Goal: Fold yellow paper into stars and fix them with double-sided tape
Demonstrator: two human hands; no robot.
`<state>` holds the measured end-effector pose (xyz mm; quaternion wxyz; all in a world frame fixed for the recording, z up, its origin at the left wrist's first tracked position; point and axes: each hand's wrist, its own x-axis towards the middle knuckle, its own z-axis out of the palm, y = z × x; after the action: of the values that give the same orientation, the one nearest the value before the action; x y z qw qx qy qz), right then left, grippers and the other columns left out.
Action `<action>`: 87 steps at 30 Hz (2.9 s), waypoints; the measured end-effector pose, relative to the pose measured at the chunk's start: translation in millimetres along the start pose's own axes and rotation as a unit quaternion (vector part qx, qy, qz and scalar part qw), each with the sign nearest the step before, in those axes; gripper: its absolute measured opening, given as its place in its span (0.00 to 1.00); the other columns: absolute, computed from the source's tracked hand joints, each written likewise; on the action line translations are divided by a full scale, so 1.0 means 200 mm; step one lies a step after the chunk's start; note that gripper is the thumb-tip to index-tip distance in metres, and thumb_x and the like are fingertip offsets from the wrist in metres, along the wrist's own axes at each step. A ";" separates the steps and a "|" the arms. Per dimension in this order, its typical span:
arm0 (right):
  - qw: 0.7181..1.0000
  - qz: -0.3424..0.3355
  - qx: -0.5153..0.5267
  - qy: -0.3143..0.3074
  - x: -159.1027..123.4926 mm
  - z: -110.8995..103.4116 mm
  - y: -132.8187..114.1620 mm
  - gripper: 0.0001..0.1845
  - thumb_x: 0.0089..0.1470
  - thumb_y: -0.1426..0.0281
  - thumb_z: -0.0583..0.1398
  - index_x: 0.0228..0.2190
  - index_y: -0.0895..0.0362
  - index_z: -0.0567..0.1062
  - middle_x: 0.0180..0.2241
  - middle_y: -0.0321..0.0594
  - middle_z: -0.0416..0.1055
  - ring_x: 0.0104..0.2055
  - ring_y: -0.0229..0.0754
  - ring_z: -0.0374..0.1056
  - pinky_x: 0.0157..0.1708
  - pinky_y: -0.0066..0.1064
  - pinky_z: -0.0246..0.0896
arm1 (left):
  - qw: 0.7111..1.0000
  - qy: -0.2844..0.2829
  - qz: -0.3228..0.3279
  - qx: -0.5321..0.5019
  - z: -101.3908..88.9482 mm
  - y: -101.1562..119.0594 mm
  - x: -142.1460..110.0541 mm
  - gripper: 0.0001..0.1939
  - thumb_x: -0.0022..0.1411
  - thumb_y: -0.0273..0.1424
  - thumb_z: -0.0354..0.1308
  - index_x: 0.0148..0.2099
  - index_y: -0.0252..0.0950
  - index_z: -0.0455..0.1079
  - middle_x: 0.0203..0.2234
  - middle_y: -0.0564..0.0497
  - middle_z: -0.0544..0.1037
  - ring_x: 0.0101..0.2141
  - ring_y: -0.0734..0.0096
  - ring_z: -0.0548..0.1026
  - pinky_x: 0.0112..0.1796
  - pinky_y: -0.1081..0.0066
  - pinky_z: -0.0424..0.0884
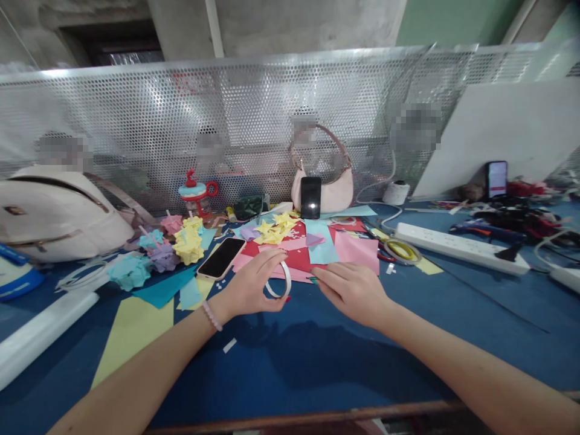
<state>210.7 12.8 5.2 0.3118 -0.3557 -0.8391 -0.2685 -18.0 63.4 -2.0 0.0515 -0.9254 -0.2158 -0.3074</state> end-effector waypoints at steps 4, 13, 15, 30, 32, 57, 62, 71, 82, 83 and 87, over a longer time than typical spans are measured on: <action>1.000 -0.012 -0.025 -0.004 0.01 0.00 0.00 0.14 0.59 0.72 0.49 0.30 0.59 0.73 0.21 0.38 0.70 0.22 0.35 0.65 0.24 0.28 0.52 | 1.000 -0.008 0.007 0.011 0.00 -0.01 0.00 0.36 0.50 0.33 0.58 0.59 0.32 0.49 0.52 0.36 0.64 0.53 0.55 0.62 0.51 0.56 0.64; 0.996 -0.038 -0.081 -0.020 0.00 -0.02 -0.01 0.10 0.57 0.73 0.52 0.32 0.60 0.73 0.20 0.36 0.66 0.23 0.36 0.62 0.24 0.30 0.48 | 0.996 -0.014 0.037 0.085 -0.03 0.00 0.02 0.30 0.50 0.30 0.57 0.55 0.27 0.55 0.49 0.34 0.68 0.51 0.53 0.65 0.51 0.55 0.65; 0.995 -0.039 -0.088 -0.023 0.00 -0.02 -0.01 0.09 0.57 0.74 0.53 0.33 0.61 0.73 0.20 0.36 0.66 0.23 0.37 0.62 0.24 0.31 0.48 | 0.993 -0.016 0.048 0.103 -0.04 0.00 0.03 0.29 0.50 0.30 0.56 0.55 0.27 0.55 0.48 0.35 0.68 0.51 0.53 0.65 0.51 0.55 0.65; 0.991 0.014 -0.107 -0.077 -0.01 -0.01 -0.03 0.08 0.54 0.76 0.53 0.33 0.60 0.73 0.19 0.39 0.67 0.22 0.38 0.64 0.22 0.31 0.45 | 0.996 0.043 0.030 0.077 -0.02 -0.01 0.04 0.28 0.47 0.28 0.54 0.52 0.31 0.55 0.43 0.39 0.70 0.46 0.55 0.69 0.45 0.56 0.70; 0.981 0.044 -0.129 -0.135 -0.02 0.01 0.01 0.07 0.51 0.78 0.55 0.31 0.58 0.73 0.19 0.39 0.68 0.22 0.39 0.65 0.20 0.31 0.43 | 0.997 0.063 -0.006 0.039 -0.05 0.00 0.05 0.29 0.45 0.29 0.55 0.52 0.33 0.55 0.43 0.41 0.70 0.46 0.55 0.69 0.46 0.56 0.69; 0.903 0.203 0.378 0.026 0.02 0.01 -0.12 0.07 0.51 0.76 0.56 0.35 0.56 0.69 0.32 0.38 0.73 0.34 0.38 0.69 0.36 0.30 0.68 | 0.993 0.104 -0.050 0.021 0.05 0.18 0.03 0.30 0.53 0.36 0.57 0.55 0.33 0.53 0.45 0.39 0.68 0.48 0.55 0.66 0.47 0.56 0.67; 0.894 0.223 0.389 0.017 0.03 0.00 -0.12 0.05 0.50 0.77 0.56 0.31 0.56 0.68 0.30 0.37 0.71 0.33 0.37 0.68 0.35 0.30 0.67 | 0.993 0.102 -0.043 0.032 0.05 0.17 0.03 0.29 0.53 0.36 0.57 0.55 0.32 0.53 0.45 0.39 0.67 0.48 0.55 0.66 0.47 0.56 0.67; 0.885 0.234 0.403 0.021 0.02 0.02 -0.13 0.08 0.49 0.78 0.55 0.32 0.56 0.67 0.31 0.37 0.70 0.34 0.37 0.67 0.36 0.31 0.66 | 0.992 0.108 -0.037 0.044 0.05 0.18 0.04 0.27 0.54 0.35 0.57 0.54 0.31 0.55 0.44 0.39 0.69 0.47 0.55 0.67 0.47 0.57 0.67; 0.870 0.255 0.422 0.003 0.01 0.02 -0.13 0.10 0.48 0.80 0.55 0.32 0.55 0.67 0.31 0.36 0.69 0.35 0.37 0.66 0.38 0.30 0.65 | 0.990 0.105 -0.022 0.088 0.05 0.17 0.03 0.25 0.55 0.35 0.56 0.52 0.29 0.57 0.43 0.39 0.70 0.47 0.57 0.67 0.48 0.59 0.66; 0.869 0.258 0.422 0.003 0.01 0.02 -0.13 0.10 0.48 0.80 0.55 0.32 0.55 0.67 0.31 0.35 0.69 0.35 0.37 0.66 0.38 0.31 0.65 | 0.990 0.105 -0.021 0.093 0.04 0.17 0.03 0.25 0.56 0.35 0.56 0.52 0.29 0.57 0.43 0.39 0.70 0.47 0.57 0.67 0.48 0.59 0.65; 0.862 0.264 0.432 0.010 0.02 0.03 -0.13 0.10 0.48 0.80 0.55 0.32 0.55 0.67 0.31 0.36 0.69 0.35 0.37 0.66 0.39 0.31 0.65 | 0.987 0.106 -0.024 0.114 0.04 0.19 0.03 0.24 0.56 0.36 0.55 0.52 0.29 0.57 0.43 0.39 0.70 0.47 0.57 0.67 0.47 0.59 0.65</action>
<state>187.5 2.8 -2.5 0.5015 -0.3905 -0.7429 0.2100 7.1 34.3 -3.4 0.1722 -0.8700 -0.2648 -0.3786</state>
